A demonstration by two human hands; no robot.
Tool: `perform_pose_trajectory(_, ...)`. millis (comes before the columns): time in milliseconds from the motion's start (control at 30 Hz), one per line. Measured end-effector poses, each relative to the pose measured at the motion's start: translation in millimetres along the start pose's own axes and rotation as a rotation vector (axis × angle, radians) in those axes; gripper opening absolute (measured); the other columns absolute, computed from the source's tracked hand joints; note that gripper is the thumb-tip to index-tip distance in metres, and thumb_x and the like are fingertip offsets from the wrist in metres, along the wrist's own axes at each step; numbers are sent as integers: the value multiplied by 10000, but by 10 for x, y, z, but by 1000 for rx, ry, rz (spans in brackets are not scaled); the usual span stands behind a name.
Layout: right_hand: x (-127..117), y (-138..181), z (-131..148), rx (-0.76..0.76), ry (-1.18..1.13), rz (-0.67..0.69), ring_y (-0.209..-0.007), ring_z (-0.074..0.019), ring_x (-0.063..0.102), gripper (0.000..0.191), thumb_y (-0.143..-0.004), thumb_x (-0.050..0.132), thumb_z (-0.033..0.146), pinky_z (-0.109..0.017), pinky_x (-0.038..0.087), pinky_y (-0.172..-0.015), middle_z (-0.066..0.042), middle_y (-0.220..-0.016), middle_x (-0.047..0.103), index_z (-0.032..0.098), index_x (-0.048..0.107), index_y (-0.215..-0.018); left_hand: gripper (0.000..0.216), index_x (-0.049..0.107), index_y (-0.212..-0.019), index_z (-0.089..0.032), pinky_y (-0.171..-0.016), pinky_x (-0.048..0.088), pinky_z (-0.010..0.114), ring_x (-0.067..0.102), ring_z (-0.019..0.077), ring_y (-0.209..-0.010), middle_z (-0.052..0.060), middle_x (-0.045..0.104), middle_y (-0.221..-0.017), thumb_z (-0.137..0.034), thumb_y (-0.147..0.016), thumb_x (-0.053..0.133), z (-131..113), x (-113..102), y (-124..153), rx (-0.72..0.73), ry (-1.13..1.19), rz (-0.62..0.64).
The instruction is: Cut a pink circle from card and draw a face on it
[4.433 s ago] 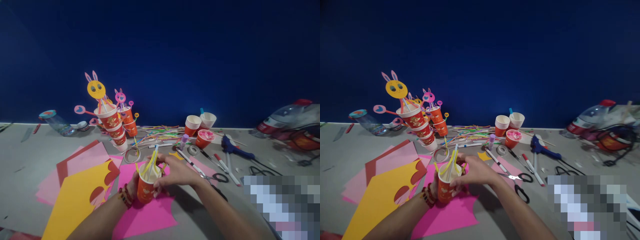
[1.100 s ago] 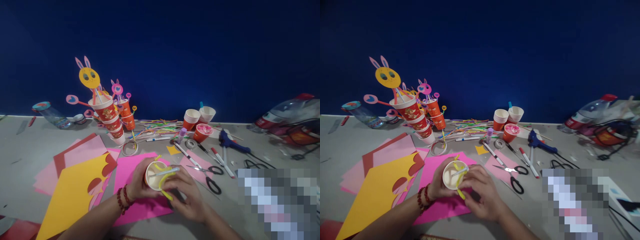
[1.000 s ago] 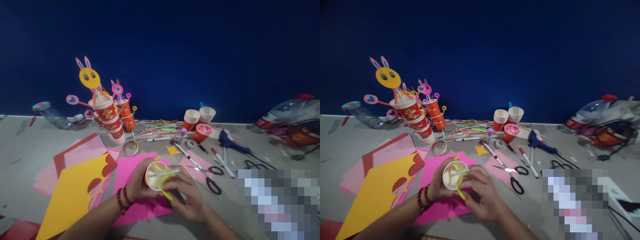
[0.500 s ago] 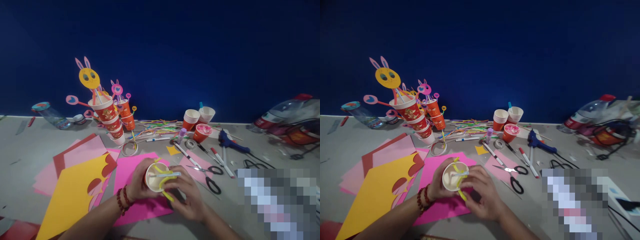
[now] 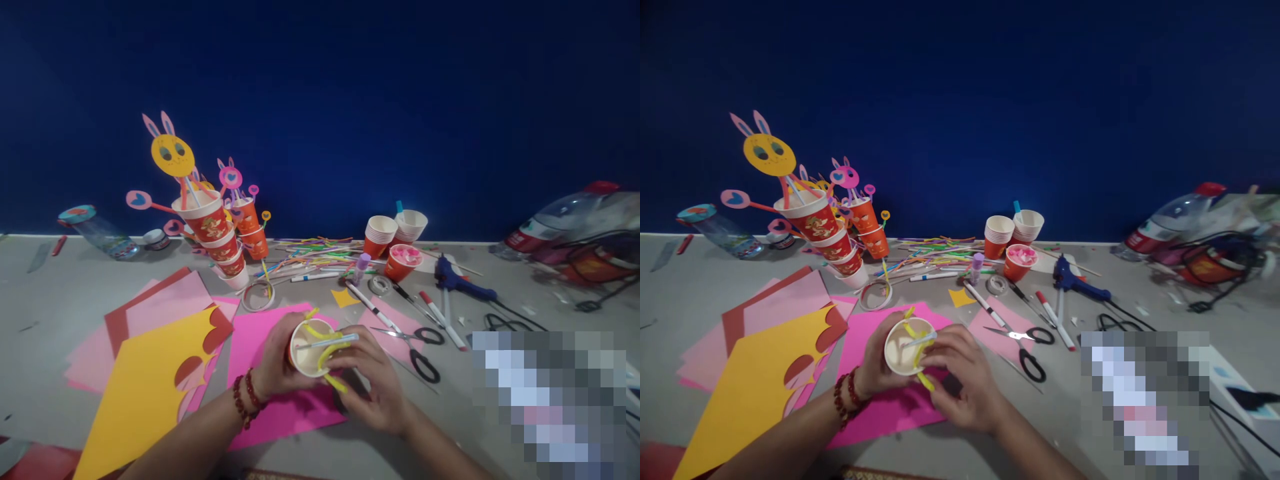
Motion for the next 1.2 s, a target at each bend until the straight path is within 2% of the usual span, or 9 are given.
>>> perform_pose_trajectory(267,-3,-15,8,1,-7,-5,-908,-235,646,221,-834,608,172,-386,530,-790,-72,-967,723,242,694,-1025,863,477,-1407,-222,-874,574,461,679,304,-1010,129,664,-1185,-623,-717,805,38,17,27,-47,67,-4)
perform_pose_trajectory(400,-8,-21,24,-13,-3,-16,-912,-227,644,235,-822,620,147,-377,533,-793,-63,-952,720,242,690,-1026,898,462,-1418,-216,-882,575,468,683,317,-1022,135,666,-1188,-605,-696,827,34,4,34,-8,29,-9)
perform_pose_trajectory(733,-6,-6,21,-21,5,-24,-921,-239,645,248,-814,624,135,-387,537,-792,-70,-962,714,246,667,-1032,1034,381,-1489,-230,-936,574,495,667,353,-1126,170,611,-1321,-660,-660,824,58,-9,72,-48,-101,-17)
perform_pose_trajectory(900,-32,-12,24,-17,38,-60,-911,-236,640,222,-817,645,128,-379,536,-792,-70,-985,706,246,649,-1005,983,401,-1471,-216,-841,598,454,694,312,-991,134,654,-1175,-646,-688,812,-6,-14,42,46,-81,-59)
perform_pose_trajectory(1067,-28,-1,8,-33,55,-63,-924,-236,635,210,-815,660,124,-384,535,-804,-72,-999,696,241,658,-989,872,419,-1438,-231,-757,589,427,686,290,-891,105,658,-1044,-604,-738,783,-64,-16,-24,80,-96,-52)
perform_pose_trajectory(1200,-18,16,-8,-42,37,-49,-946,-239,633,228,-814,647,127,-391,538,-815,-69,-1008,700,254,675,-1001,880,422,-1428,-224,-771,580,421,676,290,-912,114,654,-1067,-590,-724,802,-86,-19,-62,95,-100,-44)
Point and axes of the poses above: each hand's wrist, its own y-axis away from the middle knuckle, its own x-axis out of the palm, z = x × y, the point moved 5 cm from there along -y, towards the middle knuckle
